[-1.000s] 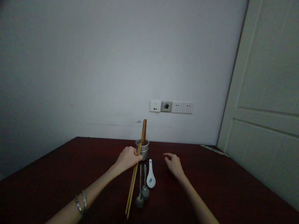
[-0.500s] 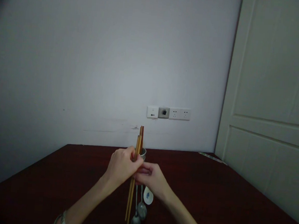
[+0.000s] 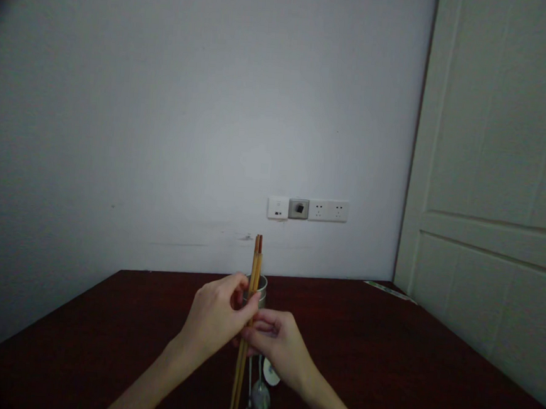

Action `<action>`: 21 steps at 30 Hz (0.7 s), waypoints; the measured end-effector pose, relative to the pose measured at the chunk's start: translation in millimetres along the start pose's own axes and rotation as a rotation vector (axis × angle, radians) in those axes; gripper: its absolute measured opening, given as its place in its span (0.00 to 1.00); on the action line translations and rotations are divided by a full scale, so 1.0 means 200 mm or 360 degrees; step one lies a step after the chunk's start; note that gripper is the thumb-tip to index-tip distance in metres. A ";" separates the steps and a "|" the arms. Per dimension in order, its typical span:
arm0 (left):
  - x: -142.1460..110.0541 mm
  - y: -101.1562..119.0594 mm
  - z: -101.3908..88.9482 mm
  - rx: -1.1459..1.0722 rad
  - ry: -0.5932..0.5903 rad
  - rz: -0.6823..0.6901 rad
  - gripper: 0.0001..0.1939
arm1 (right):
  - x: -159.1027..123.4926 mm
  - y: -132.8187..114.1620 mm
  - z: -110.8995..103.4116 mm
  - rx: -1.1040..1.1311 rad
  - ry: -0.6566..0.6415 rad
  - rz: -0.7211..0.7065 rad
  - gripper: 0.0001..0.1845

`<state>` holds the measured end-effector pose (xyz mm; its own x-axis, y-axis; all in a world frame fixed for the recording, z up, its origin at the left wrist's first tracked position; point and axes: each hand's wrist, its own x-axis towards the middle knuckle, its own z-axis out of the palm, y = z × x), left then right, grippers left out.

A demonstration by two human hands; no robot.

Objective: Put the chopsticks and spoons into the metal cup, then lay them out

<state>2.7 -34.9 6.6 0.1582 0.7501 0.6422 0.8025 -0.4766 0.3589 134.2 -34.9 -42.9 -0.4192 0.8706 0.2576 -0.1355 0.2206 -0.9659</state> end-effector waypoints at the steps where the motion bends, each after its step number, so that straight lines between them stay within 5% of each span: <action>1: 0.01 -0.01 -0.01 -0.0172 -0.0033 -0.0005 0.10 | 0.00 -0.01 -0.01 0.0001 -0.0028 0.0027 0.20; 7: 0.06 -0.07 -0.06 -0.1191 -0.0444 -0.0076 0.14 | -0.01 -0.03 -0.02 0.0077 -0.0104 0.0097 0.21; 21: 0.06 -0.10 -0.04 -0.1345 -0.0488 -0.0196 0.13 | -0.01 -0.01 -0.03 0.0073 -0.0089 0.0095 0.21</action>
<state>-16.5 -19.1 12.1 0.3425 0.8496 0.4011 0.1536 -0.4718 0.8682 141.2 -33.9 -40.7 -0.4769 0.8555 0.2018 -0.1490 0.1476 -0.9778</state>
